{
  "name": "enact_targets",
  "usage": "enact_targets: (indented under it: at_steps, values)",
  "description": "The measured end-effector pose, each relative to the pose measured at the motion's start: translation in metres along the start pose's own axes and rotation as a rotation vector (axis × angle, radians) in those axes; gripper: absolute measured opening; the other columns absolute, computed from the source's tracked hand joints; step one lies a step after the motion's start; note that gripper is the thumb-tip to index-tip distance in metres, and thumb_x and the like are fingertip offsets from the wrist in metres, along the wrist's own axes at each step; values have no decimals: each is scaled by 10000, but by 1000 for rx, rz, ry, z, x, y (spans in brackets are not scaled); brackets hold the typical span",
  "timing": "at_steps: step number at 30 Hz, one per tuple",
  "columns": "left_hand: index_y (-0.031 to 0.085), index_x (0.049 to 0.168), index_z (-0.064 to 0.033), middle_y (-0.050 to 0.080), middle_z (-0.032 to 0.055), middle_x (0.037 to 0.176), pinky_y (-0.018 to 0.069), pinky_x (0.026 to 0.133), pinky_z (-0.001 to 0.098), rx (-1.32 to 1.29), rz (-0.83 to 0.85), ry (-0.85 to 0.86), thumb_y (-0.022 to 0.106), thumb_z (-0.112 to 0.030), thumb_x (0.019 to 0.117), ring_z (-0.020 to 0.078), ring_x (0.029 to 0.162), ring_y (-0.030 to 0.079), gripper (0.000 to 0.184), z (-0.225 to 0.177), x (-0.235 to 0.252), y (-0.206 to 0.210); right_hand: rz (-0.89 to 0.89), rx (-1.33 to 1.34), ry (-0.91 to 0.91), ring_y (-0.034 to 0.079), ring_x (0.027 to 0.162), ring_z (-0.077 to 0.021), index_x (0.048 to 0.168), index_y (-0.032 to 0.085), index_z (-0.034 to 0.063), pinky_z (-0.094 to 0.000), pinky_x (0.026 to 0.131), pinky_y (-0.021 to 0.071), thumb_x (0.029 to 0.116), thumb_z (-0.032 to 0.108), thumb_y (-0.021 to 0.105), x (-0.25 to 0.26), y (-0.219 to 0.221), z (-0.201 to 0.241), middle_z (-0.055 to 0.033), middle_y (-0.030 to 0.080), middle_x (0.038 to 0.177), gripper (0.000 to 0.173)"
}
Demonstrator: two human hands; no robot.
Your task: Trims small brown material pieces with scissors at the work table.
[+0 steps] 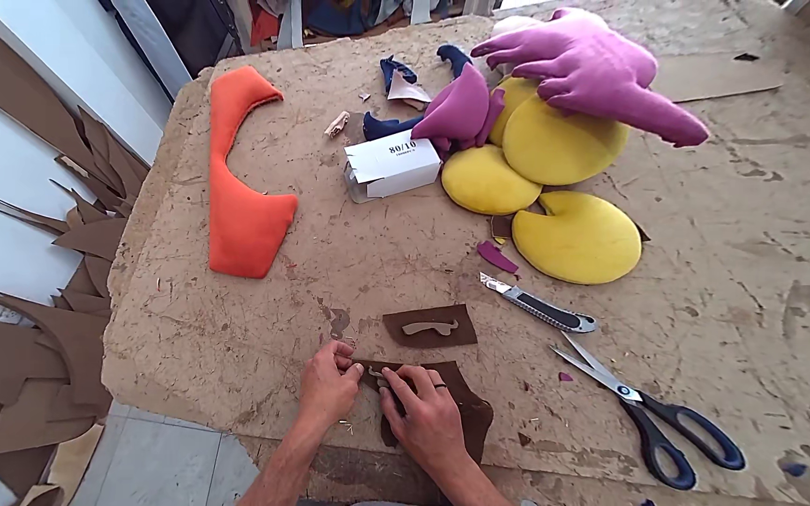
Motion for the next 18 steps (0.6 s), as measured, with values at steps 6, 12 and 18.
enact_targets:
  at_steps: [6, 12, 18]
  values:
    - [650, 1212, -98, 750, 30, 941, 645, 755, 377, -97, -24, -9, 653, -183, 993, 153, 767, 743, 235, 10, 4, -3, 12, -14, -23, 660, 971, -228, 1154, 791, 209, -366, 781, 563, 964, 308, 605, -1, -1, -1, -35, 712, 1033, 284]
    - [668, 1221, -139, 741, 3, 933, 618, 785, 390, 39, 44, 49, 579, -320, 1026, 140, 802, 726, 281, -1, -2, -7, 42, 3, 10, 648, 1022, -222, 1205, 775, 224, -362, 823, 556, 966, 360, 597, -2, 0, -3, -28, 710, 1076, 328]
    - [696, 1192, -151, 736, -2, 968, 580, 836, 413, 231, 93, 115, 614, -266, 973, 150, 880, 706, 261, -12, 1, -6, 35, 244, 188, 661, 1036, -154, 1231, 746, 139, -326, 837, 595, 844, 276, 688, -6, -18, -20, -62, 680, 1174, 415]
Point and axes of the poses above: each hand's wrist, its own x-axis towards the middle knuckle, its own y-axis out of the palm, z = x × y, the point moved 6 cm from there along x, towards the middle knuckle
